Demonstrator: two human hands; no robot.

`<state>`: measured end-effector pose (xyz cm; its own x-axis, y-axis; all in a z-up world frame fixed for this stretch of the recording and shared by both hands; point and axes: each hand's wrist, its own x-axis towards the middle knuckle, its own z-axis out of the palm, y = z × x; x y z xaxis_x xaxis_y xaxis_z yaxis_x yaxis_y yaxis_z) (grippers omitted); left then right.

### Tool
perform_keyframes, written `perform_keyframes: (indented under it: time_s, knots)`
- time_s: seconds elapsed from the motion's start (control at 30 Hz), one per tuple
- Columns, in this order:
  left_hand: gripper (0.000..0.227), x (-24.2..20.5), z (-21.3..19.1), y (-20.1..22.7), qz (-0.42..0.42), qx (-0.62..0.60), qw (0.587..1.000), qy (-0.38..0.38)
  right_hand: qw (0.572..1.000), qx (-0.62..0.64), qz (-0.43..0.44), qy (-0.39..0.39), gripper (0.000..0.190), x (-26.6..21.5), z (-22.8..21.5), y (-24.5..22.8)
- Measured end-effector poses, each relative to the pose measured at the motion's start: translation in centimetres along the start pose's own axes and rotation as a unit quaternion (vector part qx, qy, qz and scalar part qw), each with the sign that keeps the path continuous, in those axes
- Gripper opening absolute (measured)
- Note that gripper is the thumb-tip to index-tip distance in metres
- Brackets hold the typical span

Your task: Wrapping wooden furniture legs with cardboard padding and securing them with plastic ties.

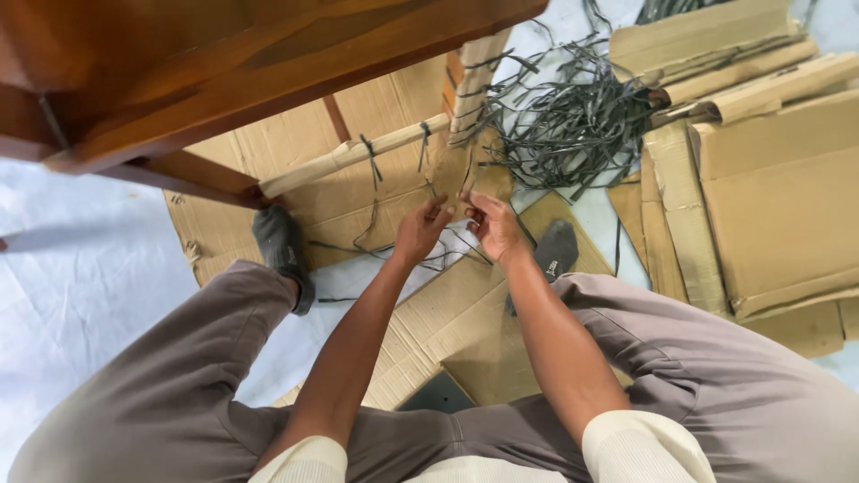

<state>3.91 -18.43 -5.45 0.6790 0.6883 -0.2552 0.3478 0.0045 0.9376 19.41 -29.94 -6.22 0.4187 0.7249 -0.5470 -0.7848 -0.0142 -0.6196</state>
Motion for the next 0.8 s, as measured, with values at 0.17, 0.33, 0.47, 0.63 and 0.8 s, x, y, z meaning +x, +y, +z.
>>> perform_keyframes:
  time_s: [0.17,0.33,0.47,0.63,0.8]
  knots:
    - [0.048,1.9,-0.3,-4.2,-0.085,-0.247,0.965,-0.010,0.994,-0.051,0.063,-0.067,0.012,-0.7,1.1,2.3]
    - [0.038,1.4,-2.4,-5.1,-0.109,-0.290,0.950,-0.028,0.976,-0.136,0.084,-0.150,0.007,0.0,0.8,4.4]
    - [0.029,0.4,-4.6,-4.1,-0.073,-0.214,0.974,0.004,0.964,-0.209,0.123,-0.112,0.017,-1.8,4.9,2.9]
    - [0.028,-1.0,-6.2,-3.5,-0.048,-0.037,0.997,0.045,0.967,-0.220,0.121,-0.031,0.035,-1.6,8.6,2.3]
    - [0.027,-2.3,-6.1,-3.6,-0.022,0.080,0.996,0.028,0.978,-0.204,0.014,-0.036,0.034,2.2,7.8,5.2]
